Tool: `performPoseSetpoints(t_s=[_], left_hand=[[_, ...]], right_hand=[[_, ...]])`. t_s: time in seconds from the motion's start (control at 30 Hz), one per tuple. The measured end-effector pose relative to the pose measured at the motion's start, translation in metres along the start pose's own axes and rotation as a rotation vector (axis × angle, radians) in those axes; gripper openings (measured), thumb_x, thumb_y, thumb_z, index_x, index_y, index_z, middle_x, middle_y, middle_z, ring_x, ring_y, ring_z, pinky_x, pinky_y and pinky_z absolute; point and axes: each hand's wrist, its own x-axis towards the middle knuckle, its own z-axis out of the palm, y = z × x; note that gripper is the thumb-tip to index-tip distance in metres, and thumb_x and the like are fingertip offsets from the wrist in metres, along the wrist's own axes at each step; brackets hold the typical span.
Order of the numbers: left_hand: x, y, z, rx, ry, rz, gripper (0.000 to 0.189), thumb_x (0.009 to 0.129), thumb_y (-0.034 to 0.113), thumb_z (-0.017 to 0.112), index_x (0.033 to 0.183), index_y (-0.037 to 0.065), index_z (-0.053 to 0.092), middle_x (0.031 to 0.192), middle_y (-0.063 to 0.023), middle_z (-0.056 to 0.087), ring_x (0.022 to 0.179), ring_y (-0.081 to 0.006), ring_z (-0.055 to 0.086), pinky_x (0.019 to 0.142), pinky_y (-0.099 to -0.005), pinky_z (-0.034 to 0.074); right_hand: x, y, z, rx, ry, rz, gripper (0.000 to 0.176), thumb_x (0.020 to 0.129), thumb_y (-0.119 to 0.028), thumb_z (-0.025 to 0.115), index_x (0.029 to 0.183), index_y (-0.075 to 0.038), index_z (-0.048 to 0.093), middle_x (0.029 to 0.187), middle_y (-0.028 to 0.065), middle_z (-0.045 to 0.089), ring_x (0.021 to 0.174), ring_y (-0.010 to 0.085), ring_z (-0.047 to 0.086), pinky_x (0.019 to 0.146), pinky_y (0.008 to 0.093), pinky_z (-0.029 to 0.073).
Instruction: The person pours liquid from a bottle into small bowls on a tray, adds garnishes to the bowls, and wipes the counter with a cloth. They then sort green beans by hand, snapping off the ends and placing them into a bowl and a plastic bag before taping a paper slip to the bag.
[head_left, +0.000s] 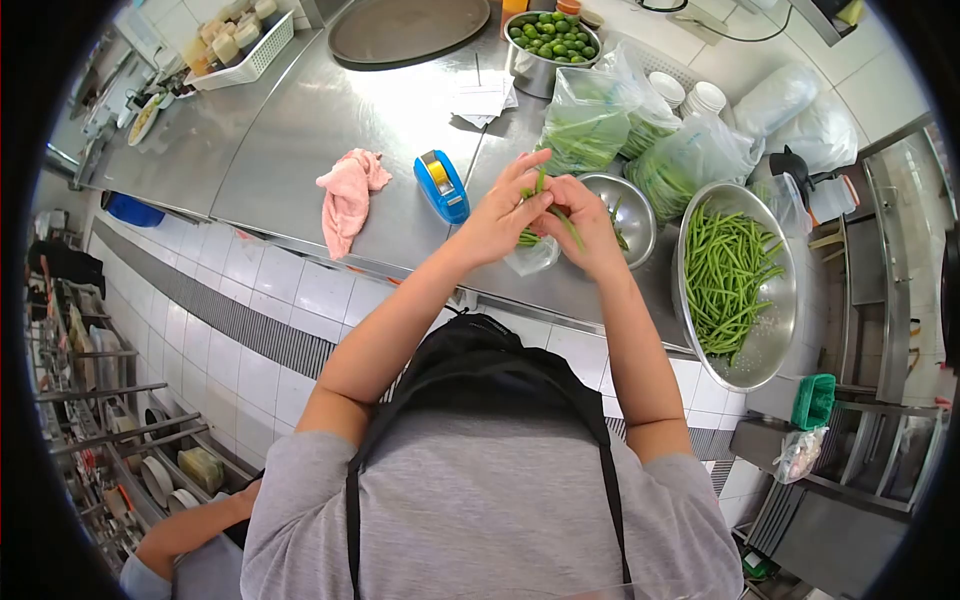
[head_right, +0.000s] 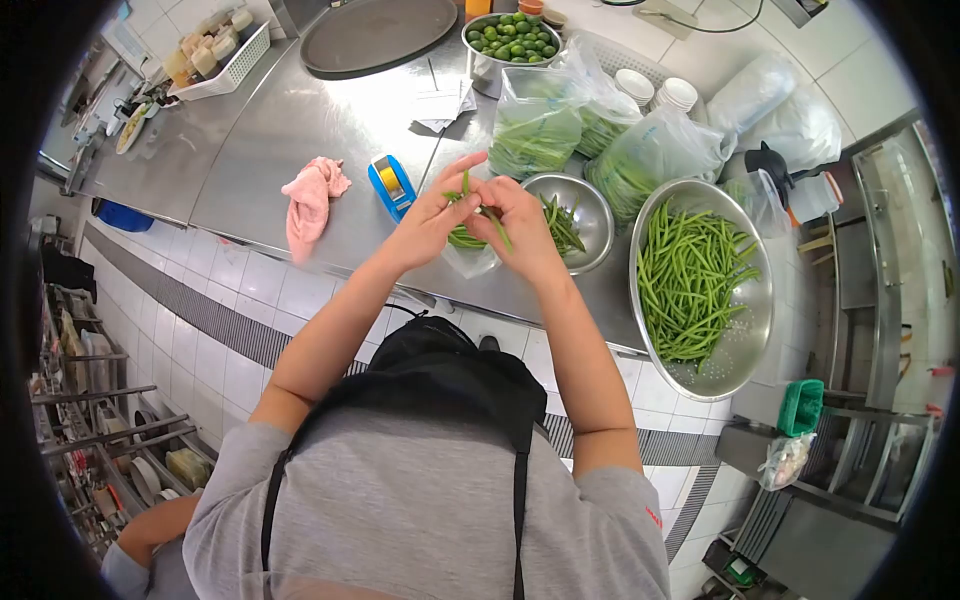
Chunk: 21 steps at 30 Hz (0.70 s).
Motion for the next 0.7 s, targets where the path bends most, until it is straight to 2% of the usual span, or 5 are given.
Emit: performPoseSetpoints(t_s=[0.3,0.47,0.53,0.63,0.7], left_hand=[[-0.006,0.001,0.001,-0.359,-0.098,-0.118,0.017,0.089,0.017,0.045,0.101,0.005,0.052,0.134,-0.0121,0.031,0.113,-0.0177,0.04,0.089,-0.0308,0.036],[-0.05,-0.024,-0.006,0.256,0.479,-0.025,0.026,0.076,0.011,0.06,0.102,0.006,0.056,0.117,-0.0133,0.044,0.097,-0.0223,0.048,0.072,-0.032,0.043],[-0.059,-0.028,0.005,0.267,0.394,-0.067,0.024,0.075,0.009,0.06,0.098,0.005,0.059,0.111,-0.013,0.047,0.093,-0.022,0.05,0.07,-0.0316,0.043],[-0.054,-0.031,0.011,0.204,0.28,-0.268,0.021,0.071,0.002,0.058,0.091,0.006,0.063,0.103,-0.011,0.051,0.088,-0.0205,0.052,0.069,-0.0303,0.043],[-0.046,-0.026,0.007,0.132,0.248,-0.417,0.022,0.07,-0.001,0.055,0.088,0.007,0.065,0.101,-0.0094,0.052,0.087,-0.0192,0.053,0.07,-0.0293,0.044]], right_hand=[[-0.005,-0.004,0.002,0.225,-0.052,0.268,0.007,0.075,-0.001,0.057,0.082,0.0,0.058,0.065,0.0048,0.058,0.059,0.0096,0.054,0.056,0.0234,0.044],[-0.019,-0.003,-0.003,0.104,-0.008,0.335,0.008,0.077,-0.007,0.059,0.077,0.0,0.061,0.068,0.0076,0.058,0.065,0.0119,0.058,0.061,0.0248,0.045],[-0.019,-0.005,0.001,0.18,0.018,0.386,0.01,0.077,-0.01,0.06,0.078,-0.001,0.062,0.068,0.0084,0.058,0.066,0.0147,0.059,0.062,0.0261,0.045],[-0.017,-0.006,0.015,-0.078,-0.05,0.148,0.013,0.077,-0.013,0.057,0.075,-0.001,0.062,0.072,0.0119,0.06,0.071,0.0233,0.06,0.063,0.0307,0.047],[-0.017,0.002,0.025,-0.671,-0.233,0.063,0.016,0.076,-0.012,0.052,0.07,0.0,0.06,0.079,0.0159,0.062,0.077,0.029,0.061,0.064,0.0347,0.048]])
